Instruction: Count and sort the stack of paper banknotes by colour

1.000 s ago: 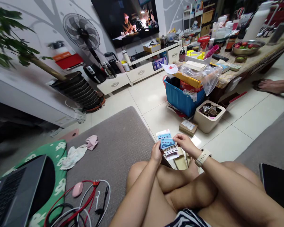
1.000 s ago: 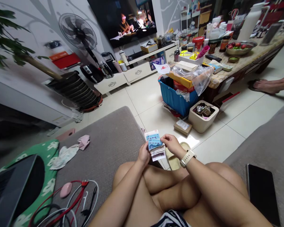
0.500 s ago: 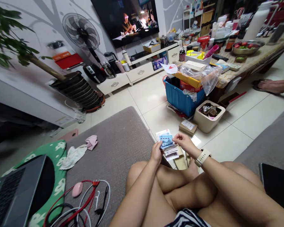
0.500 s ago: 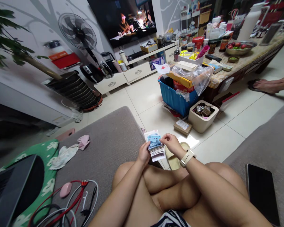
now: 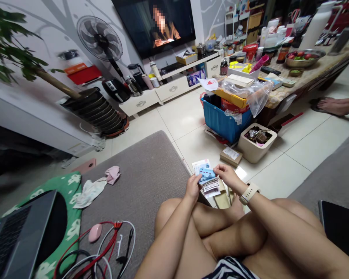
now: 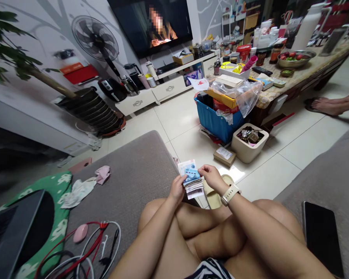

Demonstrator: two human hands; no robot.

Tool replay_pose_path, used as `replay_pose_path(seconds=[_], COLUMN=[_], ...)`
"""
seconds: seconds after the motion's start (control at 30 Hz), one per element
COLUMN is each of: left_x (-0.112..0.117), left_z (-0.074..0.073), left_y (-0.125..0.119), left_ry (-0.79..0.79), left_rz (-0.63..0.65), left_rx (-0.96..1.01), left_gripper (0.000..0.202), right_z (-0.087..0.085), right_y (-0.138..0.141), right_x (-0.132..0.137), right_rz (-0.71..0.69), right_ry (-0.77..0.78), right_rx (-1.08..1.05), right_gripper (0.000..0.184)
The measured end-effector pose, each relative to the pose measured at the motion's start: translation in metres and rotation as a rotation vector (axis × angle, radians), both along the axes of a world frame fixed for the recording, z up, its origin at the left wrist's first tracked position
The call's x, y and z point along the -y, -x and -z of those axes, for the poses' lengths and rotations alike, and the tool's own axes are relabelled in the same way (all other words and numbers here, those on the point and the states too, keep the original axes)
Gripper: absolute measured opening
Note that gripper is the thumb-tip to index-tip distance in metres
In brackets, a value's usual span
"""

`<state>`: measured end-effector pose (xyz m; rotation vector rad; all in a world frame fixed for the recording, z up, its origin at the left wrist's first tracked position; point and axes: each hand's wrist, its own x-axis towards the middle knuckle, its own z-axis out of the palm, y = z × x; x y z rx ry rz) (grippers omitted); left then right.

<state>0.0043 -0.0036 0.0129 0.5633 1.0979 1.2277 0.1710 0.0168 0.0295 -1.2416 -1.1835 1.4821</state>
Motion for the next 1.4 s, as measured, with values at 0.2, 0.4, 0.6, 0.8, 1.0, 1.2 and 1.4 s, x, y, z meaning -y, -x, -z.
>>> replay_pose_path(seconds=[0.2, 0.4, 0.6, 0.8, 1.0, 1.2, 1.4], left_x=[-0.0023, -0.0025, -0.0019, -0.0026, -0.0030, -0.0025, -0.0012], left_z=[0.0045, 0.0031, 0.0030, 0.0069, 0.0064, 0.0042, 0.0025], left_y=[-0.0008, -0.0004, -0.0005, 0.0005, 0.0011, 0.0007, 0.0007], left_ry=[0.036, 0.042, 0.048, 0.046, 0.013, 0.032, 0.010], left_rz=[-0.100, -0.099, -0.095, -0.085, -0.089, -0.070, -0.053], left_rx=[0.006, 0.011, 0.007, 0.000, 0.004, 0.018, -0.001], left_gripper=[0.035, 0.033, 0.033, 0.034, 0.038, 0.038, 0.032], right_z=[-0.0028, -0.0024, 0.0000, 0.0008, 0.0020, -0.0002, 0.0004], right_y=[0.0001, 0.0009, 0.0007, 0.0009, 0.0008, 0.0008, 0.0008], right_x=[0.0011, 0.0021, 0.0010, 0.0013, 0.0010, 0.0016, 0.0020], right_rz=[-0.004, -0.013, -0.029, -0.029, -0.055, -0.027, 0.038], right_ry=[-0.011, -0.008, 0.004, -0.001, 0.025, 0.018, 0.022], right_rx=[0.011, -0.027, -0.053, -0.067, -0.091, -0.087, -0.083], right_gripper=[0.030, 0.030, 0.032, 0.031, 0.035, 0.031, 0.033])
